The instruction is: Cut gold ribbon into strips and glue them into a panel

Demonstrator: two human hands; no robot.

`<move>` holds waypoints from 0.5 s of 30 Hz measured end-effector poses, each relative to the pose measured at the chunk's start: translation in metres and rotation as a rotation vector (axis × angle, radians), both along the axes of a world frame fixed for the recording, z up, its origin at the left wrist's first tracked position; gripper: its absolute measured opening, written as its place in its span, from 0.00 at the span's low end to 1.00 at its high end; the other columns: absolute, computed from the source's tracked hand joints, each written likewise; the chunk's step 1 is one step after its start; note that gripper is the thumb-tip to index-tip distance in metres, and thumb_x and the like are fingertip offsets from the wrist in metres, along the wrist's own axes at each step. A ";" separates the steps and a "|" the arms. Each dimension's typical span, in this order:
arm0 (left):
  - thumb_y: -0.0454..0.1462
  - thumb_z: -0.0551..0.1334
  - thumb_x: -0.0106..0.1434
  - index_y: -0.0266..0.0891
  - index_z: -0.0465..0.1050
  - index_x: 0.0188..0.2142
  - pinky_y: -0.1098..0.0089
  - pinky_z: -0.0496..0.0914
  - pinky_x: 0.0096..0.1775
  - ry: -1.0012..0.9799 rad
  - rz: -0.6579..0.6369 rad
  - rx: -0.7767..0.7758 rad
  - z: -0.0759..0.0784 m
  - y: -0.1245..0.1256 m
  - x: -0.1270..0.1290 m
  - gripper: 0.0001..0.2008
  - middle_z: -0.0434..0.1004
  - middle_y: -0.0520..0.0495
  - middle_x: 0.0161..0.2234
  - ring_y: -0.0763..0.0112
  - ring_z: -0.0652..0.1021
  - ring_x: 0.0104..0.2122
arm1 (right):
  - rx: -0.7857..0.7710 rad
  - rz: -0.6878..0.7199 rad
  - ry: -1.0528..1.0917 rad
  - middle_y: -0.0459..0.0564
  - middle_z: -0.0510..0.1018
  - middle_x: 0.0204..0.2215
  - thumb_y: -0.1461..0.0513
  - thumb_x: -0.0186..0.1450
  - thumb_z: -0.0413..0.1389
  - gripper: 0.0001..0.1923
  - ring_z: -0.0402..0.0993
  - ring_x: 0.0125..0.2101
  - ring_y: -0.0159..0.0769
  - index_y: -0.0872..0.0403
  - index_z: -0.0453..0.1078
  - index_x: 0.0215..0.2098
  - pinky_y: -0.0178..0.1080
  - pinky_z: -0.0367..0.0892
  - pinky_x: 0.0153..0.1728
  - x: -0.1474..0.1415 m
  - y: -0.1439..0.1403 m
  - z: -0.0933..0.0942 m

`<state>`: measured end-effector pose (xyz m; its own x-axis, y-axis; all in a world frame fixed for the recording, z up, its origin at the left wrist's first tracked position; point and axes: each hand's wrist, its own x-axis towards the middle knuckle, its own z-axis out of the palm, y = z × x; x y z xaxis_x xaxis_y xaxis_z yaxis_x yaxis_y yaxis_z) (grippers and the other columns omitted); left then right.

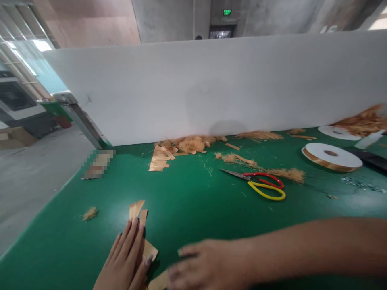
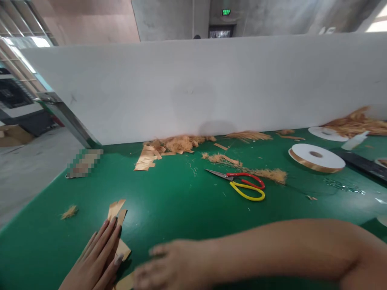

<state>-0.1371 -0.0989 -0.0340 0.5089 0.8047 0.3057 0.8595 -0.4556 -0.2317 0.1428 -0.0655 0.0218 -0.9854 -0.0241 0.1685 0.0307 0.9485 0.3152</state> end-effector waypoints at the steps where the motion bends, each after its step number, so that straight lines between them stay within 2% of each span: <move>1: 0.42 0.47 0.66 0.37 0.35 0.66 0.55 0.70 0.49 0.012 -0.016 -0.028 0.001 0.000 0.001 0.33 0.48 0.39 0.64 0.51 0.57 0.61 | -0.017 0.053 -0.014 0.23 0.59 0.59 0.53 0.61 0.47 0.18 0.44 0.62 0.19 0.34 0.65 0.50 0.31 0.58 0.53 0.008 -0.005 -0.009; 2: 0.43 0.48 0.66 0.37 0.35 0.66 0.57 0.72 0.47 0.025 -0.029 -0.056 0.003 -0.001 0.002 0.33 0.49 0.40 0.64 0.52 0.59 0.60 | -0.061 0.000 -0.041 0.24 0.55 0.61 0.52 0.62 0.48 0.21 0.42 0.62 0.19 0.35 0.62 0.53 0.31 0.54 0.56 0.017 0.001 -0.015; 3: 0.44 0.48 0.66 0.38 0.35 0.66 0.58 0.73 0.46 0.035 -0.032 -0.074 0.005 -0.001 0.004 0.33 0.49 0.41 0.63 0.53 0.60 0.59 | -0.122 -0.113 -0.038 0.26 0.56 0.61 0.53 0.62 0.49 0.22 0.45 0.62 0.22 0.35 0.60 0.55 0.32 0.52 0.57 0.027 0.018 -0.018; 5: 0.45 0.49 0.66 0.39 0.35 0.66 0.60 0.74 0.45 0.037 -0.035 -0.082 0.010 -0.001 0.009 0.34 0.50 0.42 0.63 0.53 0.61 0.59 | -0.213 -0.477 0.020 0.35 0.65 0.58 0.54 0.61 0.51 0.21 0.57 0.58 0.31 0.41 0.64 0.54 0.37 0.55 0.55 0.045 0.075 -0.011; 6: 0.44 0.49 0.66 0.39 0.35 0.66 0.60 0.75 0.44 0.033 -0.040 -0.081 0.012 -0.002 0.012 0.33 0.50 0.42 0.63 0.54 0.62 0.58 | -0.228 -0.694 0.070 0.39 0.67 0.57 0.55 0.61 0.52 0.22 0.59 0.57 0.35 0.45 0.65 0.54 0.39 0.55 0.55 0.054 0.108 -0.002; 7: 0.44 0.49 0.67 0.39 0.34 0.66 0.61 0.75 0.44 0.030 -0.051 -0.084 0.014 -0.002 0.015 0.33 0.50 0.42 0.63 0.53 0.62 0.58 | -0.211 -0.806 0.123 0.46 0.66 0.57 0.58 0.62 0.51 0.22 0.59 0.57 0.40 0.52 0.65 0.54 0.43 0.54 0.56 0.063 0.140 0.010; 9: 0.45 0.50 0.66 0.39 0.35 0.66 0.60 0.75 0.44 0.025 -0.101 -0.107 0.017 -0.003 0.021 0.34 0.50 0.42 0.63 0.53 0.62 0.58 | -0.174 -0.940 0.218 0.56 0.64 0.58 0.63 0.65 0.45 0.23 0.58 0.56 0.45 0.59 0.61 0.57 0.49 0.53 0.55 0.079 0.189 0.037; 10: 0.46 0.51 0.66 0.40 0.35 0.66 0.60 0.75 0.45 0.025 -0.137 -0.130 0.019 -0.003 0.024 0.35 0.50 0.43 0.63 0.53 0.62 0.58 | -0.158 -1.006 0.267 0.59 0.65 0.57 0.64 0.66 0.43 0.22 0.61 0.54 0.46 0.61 0.61 0.57 0.51 0.53 0.54 0.087 0.203 0.050; 12: 0.49 0.52 0.64 0.41 0.35 0.66 0.60 0.73 0.47 0.017 -0.214 -0.186 0.022 -0.003 0.032 0.38 0.48 0.44 0.63 0.53 0.61 0.59 | -0.151 -1.116 0.333 0.64 0.73 0.47 0.61 0.68 0.39 0.22 0.68 0.47 0.49 0.63 0.67 0.51 0.53 0.56 0.49 0.100 0.211 0.067; 14: 0.50 0.53 0.64 0.42 0.34 0.66 0.60 0.70 0.51 0.001 -0.283 -0.251 0.025 0.001 0.045 0.38 0.47 0.46 0.64 0.54 0.59 0.60 | -0.181 -1.185 0.347 0.63 0.77 0.36 0.59 0.69 0.38 0.23 0.72 0.37 0.48 0.63 0.71 0.44 0.50 0.61 0.42 0.111 0.198 0.071; 15: 0.50 0.53 0.64 0.42 0.34 0.66 0.60 0.68 0.53 -0.005 -0.315 -0.293 0.026 0.005 0.054 0.38 0.45 0.46 0.64 0.55 0.57 0.61 | -0.207 -1.199 0.339 0.61 0.77 0.34 0.59 0.68 0.39 0.22 0.72 0.34 0.46 0.61 0.72 0.44 0.47 0.63 0.38 0.116 0.187 0.068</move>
